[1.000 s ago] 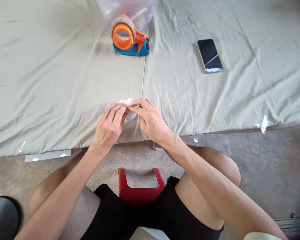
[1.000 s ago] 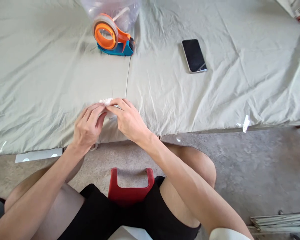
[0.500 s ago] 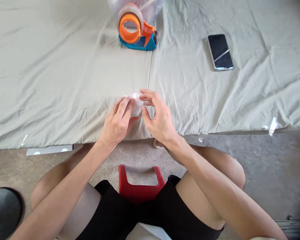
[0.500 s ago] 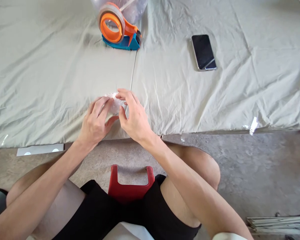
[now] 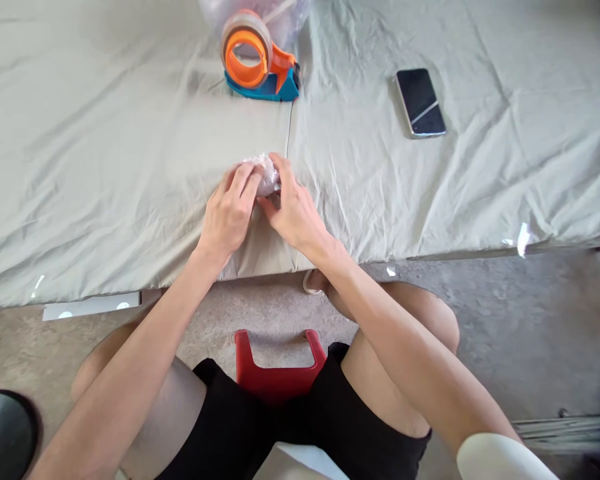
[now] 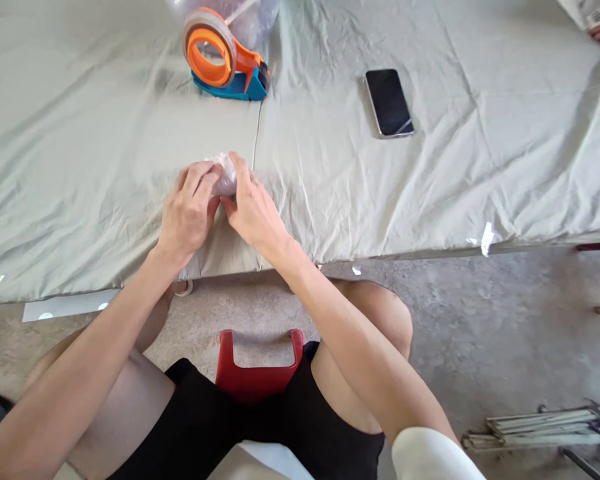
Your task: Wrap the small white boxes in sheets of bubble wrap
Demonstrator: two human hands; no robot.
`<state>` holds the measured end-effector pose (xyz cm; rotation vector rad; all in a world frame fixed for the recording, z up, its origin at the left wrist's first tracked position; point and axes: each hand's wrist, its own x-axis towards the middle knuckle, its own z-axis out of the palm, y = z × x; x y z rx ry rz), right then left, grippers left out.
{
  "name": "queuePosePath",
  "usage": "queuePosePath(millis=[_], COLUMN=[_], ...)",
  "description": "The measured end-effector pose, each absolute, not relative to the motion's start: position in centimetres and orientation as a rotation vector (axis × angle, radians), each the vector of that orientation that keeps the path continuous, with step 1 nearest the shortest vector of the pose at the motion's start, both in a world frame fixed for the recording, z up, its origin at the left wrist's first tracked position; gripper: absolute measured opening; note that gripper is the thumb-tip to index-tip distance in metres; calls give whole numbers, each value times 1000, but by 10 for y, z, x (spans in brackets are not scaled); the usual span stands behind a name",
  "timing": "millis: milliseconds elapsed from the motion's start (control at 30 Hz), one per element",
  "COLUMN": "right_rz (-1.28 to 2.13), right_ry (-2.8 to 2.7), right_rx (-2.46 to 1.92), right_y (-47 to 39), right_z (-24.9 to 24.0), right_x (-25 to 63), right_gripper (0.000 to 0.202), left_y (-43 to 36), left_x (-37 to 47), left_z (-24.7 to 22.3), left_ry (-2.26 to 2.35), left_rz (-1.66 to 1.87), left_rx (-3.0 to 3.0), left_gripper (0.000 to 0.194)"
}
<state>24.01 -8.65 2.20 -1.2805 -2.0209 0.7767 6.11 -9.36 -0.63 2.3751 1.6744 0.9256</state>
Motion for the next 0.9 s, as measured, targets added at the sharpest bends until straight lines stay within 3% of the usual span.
queuePosePath(millis=[100,233,300,400,533,700,900], right_rz=[660,540,471,292,397,422,266], right_ry=[-2021,-2077,-2056,-2008,-2017,-2203,-2380], right_rx=[-1311,-1365,-1605,-1879,-1864,-1877,-1742], right_y=[-104,-147,-171,-199,-205,-182,-184], right_z=[39,69,76,70,55,53,45], right_x=[250,305,348,412,467,480,471], right_gripper=[56,27,17,32,58,50,23], left_y=[-92,-96,-99,-102,-103,-100,-97], left_x=[66,67,64,59,52,48,50], left_z=[-8,-9,-8,-7,-5,-5,-5], left_ry=[1679,1631,1615,1599,1536,1499,1490], left_rz=[983,997,982,973,945,926,925], left_rx=[2382,2438,2467,2473,2424,2402,2393], left_gripper=[48,48,48,50,53,55,55])
